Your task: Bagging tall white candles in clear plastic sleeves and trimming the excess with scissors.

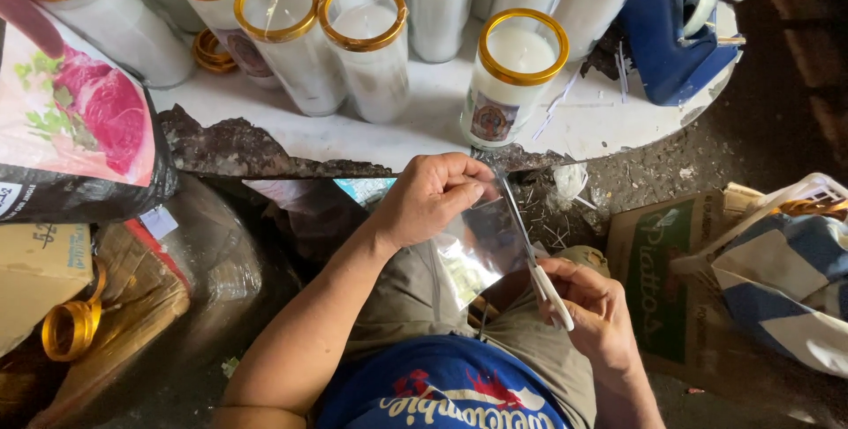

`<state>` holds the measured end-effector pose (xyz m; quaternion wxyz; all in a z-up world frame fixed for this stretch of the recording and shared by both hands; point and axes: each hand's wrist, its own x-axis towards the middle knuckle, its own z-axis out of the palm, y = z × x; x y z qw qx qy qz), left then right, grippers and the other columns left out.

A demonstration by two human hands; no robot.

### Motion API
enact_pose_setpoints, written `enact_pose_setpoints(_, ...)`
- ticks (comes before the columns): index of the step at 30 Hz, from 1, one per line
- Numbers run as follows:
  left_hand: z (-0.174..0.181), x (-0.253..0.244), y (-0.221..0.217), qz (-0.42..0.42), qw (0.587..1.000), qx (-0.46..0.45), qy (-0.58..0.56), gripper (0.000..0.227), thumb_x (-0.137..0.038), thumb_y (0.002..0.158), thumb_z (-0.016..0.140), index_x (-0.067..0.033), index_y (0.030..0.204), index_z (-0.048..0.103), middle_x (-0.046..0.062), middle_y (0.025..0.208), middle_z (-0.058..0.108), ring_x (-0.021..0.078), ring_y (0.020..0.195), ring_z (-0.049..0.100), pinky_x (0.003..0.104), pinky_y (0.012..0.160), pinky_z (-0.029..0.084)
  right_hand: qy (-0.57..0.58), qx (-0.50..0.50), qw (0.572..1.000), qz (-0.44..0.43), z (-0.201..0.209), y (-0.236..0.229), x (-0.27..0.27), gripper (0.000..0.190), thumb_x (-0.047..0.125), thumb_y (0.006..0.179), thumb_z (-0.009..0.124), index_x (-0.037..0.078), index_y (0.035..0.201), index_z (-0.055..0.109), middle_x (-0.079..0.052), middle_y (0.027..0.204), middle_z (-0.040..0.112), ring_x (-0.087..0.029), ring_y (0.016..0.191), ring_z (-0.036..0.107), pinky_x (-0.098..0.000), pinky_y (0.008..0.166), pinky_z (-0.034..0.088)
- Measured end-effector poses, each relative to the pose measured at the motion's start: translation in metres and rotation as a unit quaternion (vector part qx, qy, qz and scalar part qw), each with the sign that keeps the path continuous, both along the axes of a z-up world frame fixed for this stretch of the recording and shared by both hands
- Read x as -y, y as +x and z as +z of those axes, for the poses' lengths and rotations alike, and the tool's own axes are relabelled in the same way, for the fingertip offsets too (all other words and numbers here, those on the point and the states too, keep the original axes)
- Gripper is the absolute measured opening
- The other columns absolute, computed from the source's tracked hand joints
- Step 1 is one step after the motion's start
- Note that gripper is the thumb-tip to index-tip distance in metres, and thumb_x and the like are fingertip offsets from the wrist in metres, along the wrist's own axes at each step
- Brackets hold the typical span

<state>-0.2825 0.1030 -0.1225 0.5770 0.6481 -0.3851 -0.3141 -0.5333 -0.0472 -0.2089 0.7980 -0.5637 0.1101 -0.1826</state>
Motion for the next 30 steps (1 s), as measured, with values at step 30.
enact_pose_setpoints(30, 0.009, 0.002, -0.008, -0.082, 0.995, 0.009, 0.055, 0.029, -0.015, 0.088, 0.057, -0.0004, 0.105, 0.075, 0.003, 0.091, 0.083, 0.0006, 0.048, 0.042, 0.021, 0.049, 0.042, -0.007, -0.025, 0.999, 0.045, 0.027, -0.009, 0.029, 0.058, 0.011, 0.079, 0.076, -0.01, 0.131, 0.061, -0.012, 0.087, 0.073, -0.017, 0.072, 0.07, -0.0291, 0.064, 0.06)
